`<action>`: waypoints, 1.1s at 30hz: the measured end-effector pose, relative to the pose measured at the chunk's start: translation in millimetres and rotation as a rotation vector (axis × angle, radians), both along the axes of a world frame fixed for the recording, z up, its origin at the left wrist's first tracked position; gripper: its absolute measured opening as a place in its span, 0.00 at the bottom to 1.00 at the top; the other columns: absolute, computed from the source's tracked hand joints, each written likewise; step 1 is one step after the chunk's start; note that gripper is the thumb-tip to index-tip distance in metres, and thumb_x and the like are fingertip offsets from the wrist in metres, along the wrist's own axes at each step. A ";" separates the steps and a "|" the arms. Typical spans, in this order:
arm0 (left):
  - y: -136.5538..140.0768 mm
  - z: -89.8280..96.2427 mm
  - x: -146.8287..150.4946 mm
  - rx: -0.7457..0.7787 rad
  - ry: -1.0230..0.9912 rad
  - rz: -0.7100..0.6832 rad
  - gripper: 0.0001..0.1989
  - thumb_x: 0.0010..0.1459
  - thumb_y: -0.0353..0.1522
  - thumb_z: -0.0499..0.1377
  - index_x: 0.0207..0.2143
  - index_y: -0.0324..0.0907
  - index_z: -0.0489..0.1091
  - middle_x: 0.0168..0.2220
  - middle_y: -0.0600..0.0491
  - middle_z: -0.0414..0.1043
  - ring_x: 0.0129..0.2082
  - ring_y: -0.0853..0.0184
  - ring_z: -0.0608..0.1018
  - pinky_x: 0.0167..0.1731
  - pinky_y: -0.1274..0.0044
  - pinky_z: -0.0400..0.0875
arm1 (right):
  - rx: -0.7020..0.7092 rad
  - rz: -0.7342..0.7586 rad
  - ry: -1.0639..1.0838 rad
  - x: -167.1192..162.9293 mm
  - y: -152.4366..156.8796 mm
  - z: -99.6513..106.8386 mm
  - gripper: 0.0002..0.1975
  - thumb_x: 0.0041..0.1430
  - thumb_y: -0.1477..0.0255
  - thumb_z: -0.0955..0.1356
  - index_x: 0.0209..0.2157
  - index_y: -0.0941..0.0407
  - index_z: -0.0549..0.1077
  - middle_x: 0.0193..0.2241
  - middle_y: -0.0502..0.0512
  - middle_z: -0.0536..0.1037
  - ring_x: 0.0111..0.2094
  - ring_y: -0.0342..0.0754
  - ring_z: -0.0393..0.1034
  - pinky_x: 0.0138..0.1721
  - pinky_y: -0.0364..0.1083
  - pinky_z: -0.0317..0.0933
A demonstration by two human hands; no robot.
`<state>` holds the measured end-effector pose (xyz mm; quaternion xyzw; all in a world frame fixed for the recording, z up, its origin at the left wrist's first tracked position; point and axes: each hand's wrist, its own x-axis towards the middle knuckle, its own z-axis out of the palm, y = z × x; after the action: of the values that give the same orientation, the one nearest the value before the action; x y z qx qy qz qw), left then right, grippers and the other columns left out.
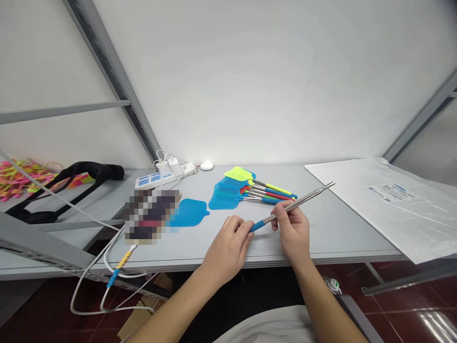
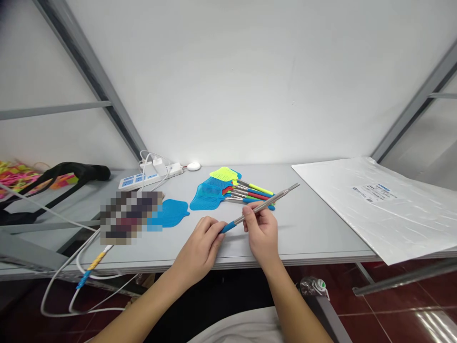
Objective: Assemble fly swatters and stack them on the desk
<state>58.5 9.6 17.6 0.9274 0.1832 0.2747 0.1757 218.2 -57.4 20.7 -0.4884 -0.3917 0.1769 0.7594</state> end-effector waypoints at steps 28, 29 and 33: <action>-0.5 6.0 -1.5 -0.193 -0.005 0.078 0.08 0.65 0.33 0.50 0.37 0.42 0.67 0.36 0.48 0.72 0.38 0.59 0.74 0.37 0.69 0.67 | 0.026 0.316 -0.001 -59.5 31.7 69.4 0.23 0.64 0.55 0.64 0.21 0.54 0.56 0.19 0.44 0.54 0.21 0.40 0.46 0.20 0.43 0.44; -0.4 5.7 -1.1 -0.191 0.000 0.078 0.08 0.66 0.34 0.50 0.36 0.42 0.67 0.36 0.48 0.72 0.37 0.59 0.74 0.37 0.70 0.67 | 0.034 0.314 -0.005 -59.2 31.8 67.8 0.23 0.64 0.55 0.64 0.21 0.54 0.56 0.19 0.44 0.53 0.21 0.40 0.46 0.20 0.43 0.43; 0.5 3.4 0.4 -0.162 0.027 0.075 0.10 0.67 0.35 0.49 0.35 0.42 0.66 0.36 0.48 0.72 0.37 0.60 0.73 0.37 0.70 0.65 | 0.047 0.275 -0.014 -55.6 30.0 62.9 0.23 0.65 0.56 0.64 0.22 0.54 0.56 0.19 0.44 0.53 0.21 0.40 0.46 0.21 0.43 0.43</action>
<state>58.8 10.1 20.9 0.9063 0.2417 0.2527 0.2373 162.6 -27.4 83.6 -0.4131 -0.4646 0.2667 0.7365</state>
